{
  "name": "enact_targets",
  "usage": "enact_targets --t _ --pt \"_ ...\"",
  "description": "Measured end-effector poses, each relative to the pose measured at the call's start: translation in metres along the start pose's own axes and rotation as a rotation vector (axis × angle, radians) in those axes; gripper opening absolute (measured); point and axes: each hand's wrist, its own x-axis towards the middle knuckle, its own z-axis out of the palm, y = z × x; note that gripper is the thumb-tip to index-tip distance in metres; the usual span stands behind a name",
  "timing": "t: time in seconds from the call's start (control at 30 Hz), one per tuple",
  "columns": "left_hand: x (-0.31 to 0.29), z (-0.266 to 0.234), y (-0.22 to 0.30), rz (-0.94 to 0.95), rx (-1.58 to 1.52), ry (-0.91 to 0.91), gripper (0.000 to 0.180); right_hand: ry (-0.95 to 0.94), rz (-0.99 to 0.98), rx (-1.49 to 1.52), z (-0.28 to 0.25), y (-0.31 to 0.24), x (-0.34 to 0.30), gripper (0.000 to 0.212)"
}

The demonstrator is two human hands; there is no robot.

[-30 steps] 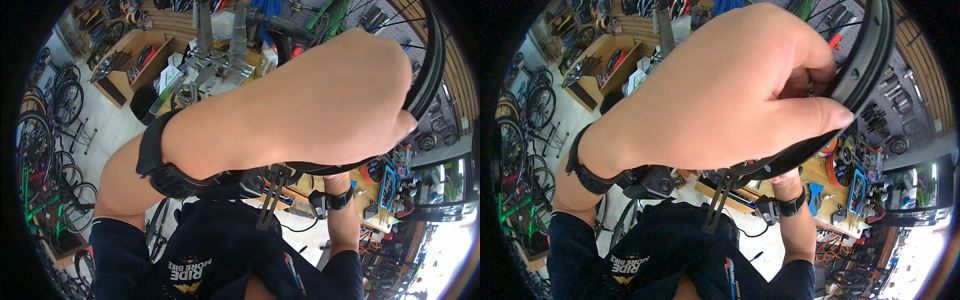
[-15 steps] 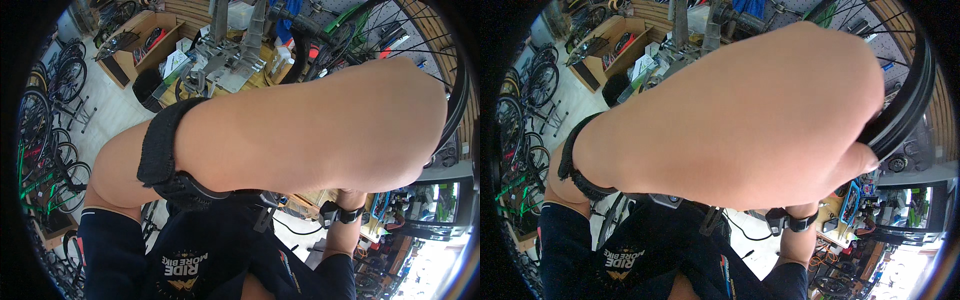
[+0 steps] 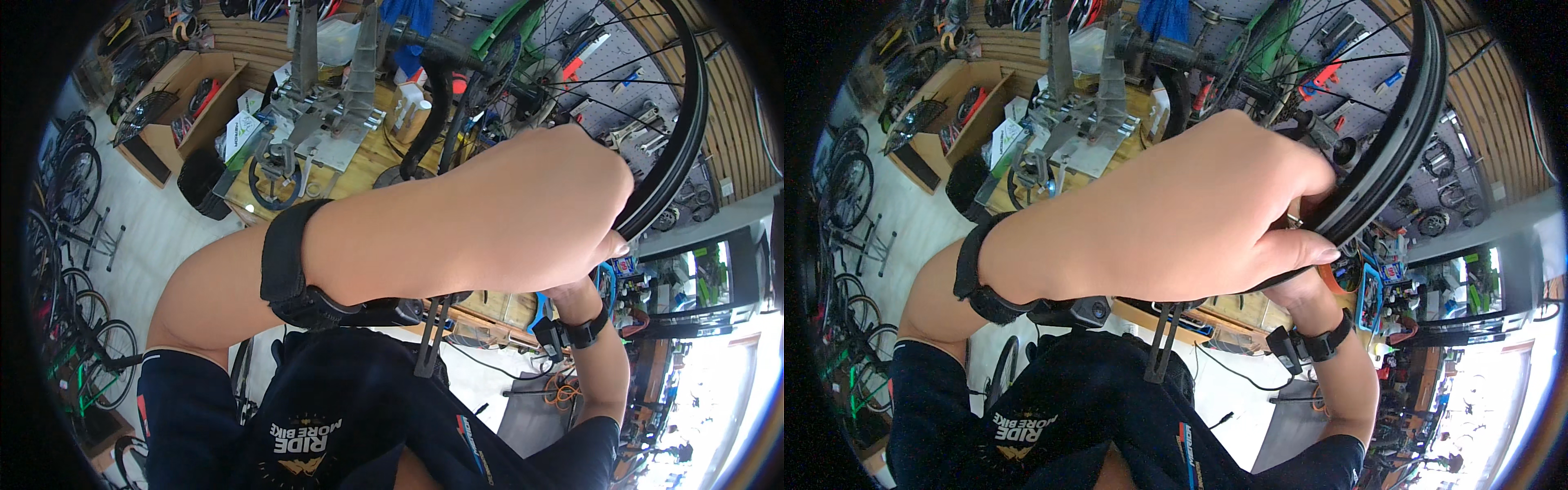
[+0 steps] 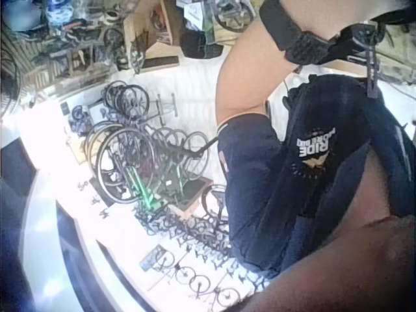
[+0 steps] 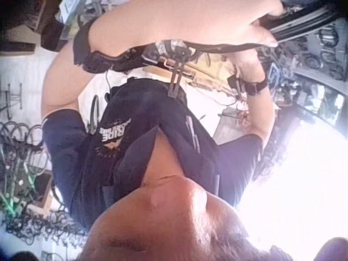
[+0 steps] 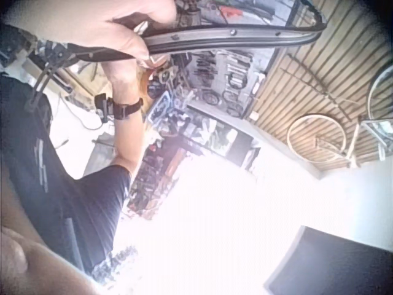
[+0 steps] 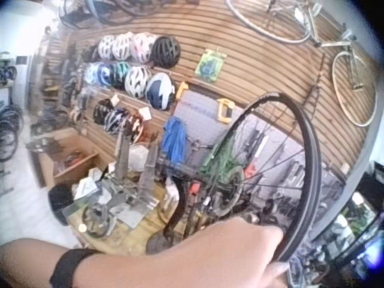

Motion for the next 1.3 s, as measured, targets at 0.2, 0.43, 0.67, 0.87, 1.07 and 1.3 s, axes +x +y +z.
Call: enact_targets --t 0.2,0.43,0.67,0.87,1.07,1.3 --pt "-0.021 0.013 -0.009 -0.036 -0.023 -0.079 0.026 -0.024 0.015 -0.026 0.01 0.007 0.008 0.03" --pt "-0.03 0.017 -0.013 -0.012 -0.016 -0.072 0.026 -0.056 0.023 -0.02 0.016 0.016 0.014 0.024" --pt "-0.038 0.029 -0.018 -0.019 -0.013 -0.073 0.025 -0.1 -0.026 0.036 0.008 0.041 0.017 0.018" --pt "-0.024 0.02 -0.004 -0.067 -0.106 -0.102 0.025 -0.094 0.516 0.853 0.0 0.089 -0.021 0.027" --pt "-0.012 0.013 0.002 -0.062 -0.157 0.006 0.028 -0.097 0.29 0.936 0.023 0.105 -0.008 0.044" --pt "-0.01 0.005 0.006 -0.143 -0.173 -0.13 0.019 -0.078 0.252 0.652 0.025 0.023 0.002 0.038"
